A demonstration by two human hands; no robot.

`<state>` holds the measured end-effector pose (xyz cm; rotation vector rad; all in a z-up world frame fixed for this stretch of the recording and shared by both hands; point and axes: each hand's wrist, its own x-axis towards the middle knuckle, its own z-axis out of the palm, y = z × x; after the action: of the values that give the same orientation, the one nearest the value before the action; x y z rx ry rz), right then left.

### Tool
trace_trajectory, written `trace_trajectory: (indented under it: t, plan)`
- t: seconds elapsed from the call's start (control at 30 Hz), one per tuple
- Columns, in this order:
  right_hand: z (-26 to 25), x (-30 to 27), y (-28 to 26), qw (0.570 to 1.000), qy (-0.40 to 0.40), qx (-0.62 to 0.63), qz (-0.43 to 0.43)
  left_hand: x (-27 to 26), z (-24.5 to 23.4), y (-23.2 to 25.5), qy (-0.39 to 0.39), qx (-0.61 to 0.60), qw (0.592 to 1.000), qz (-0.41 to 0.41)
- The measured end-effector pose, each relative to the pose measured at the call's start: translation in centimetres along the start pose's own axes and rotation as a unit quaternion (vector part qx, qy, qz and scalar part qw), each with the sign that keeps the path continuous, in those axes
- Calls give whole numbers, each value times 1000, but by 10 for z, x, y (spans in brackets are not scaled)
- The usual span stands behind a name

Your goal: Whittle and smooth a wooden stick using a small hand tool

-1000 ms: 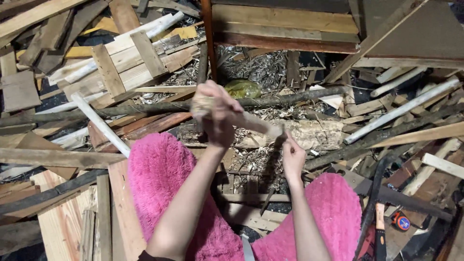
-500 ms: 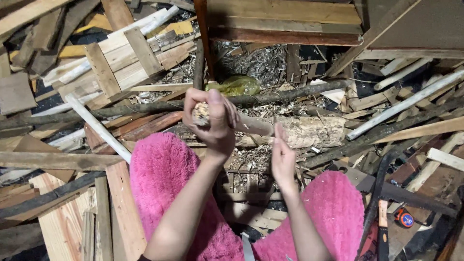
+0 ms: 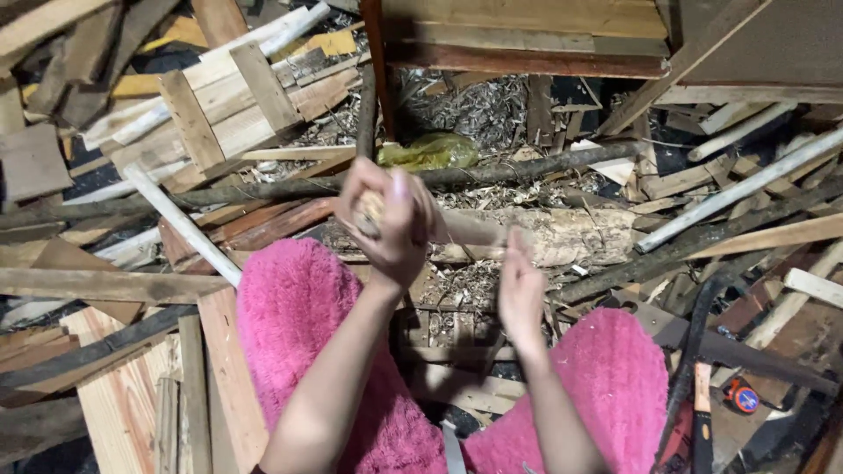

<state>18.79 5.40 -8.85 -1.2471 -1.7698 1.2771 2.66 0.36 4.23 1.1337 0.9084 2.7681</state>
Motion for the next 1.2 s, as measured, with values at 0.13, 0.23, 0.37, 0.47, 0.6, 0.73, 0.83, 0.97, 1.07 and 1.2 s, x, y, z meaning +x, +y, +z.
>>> trace_trajectory:
  t: [0.13,0.23,0.37,0.47,0.6,0.73,0.83,0.97,1.07,1.2]
  plan:
    - [-7,42,63,998,28,-47,16,-22,-3,-10,-63,-90,993,-37]
    - [-8,17,31,997,9,-71,-28,-6,4,-2,-72,-101,992,-34]
    - [-7,-15,-15,998,27,-39,-30,-4,-2,-7,-102,-158,982,-28]
    - [-7,32,30,994,68,-63,-57,-17,3,-6,-112,-189,974,-46]
    - [-3,63,114,996,65,-57,-17,-11,5,-7,-128,-225,964,-58]
    - [-13,-30,-36,996,43,-68,-29,-10,-4,-9,-123,-192,972,-59]
    - [-10,-8,-48,993,62,-85,-45,-10,-8,-5,-141,-193,969,-65]
    - [-7,65,110,987,102,-125,22,-12,3,1,-140,-223,962,-77]
    - [-13,-19,-65,995,56,-81,-19,-14,-10,-12,-147,-233,957,-87]
    - [-13,-32,-74,995,17,-91,-36,-8,-2,11,-154,-208,962,-88]
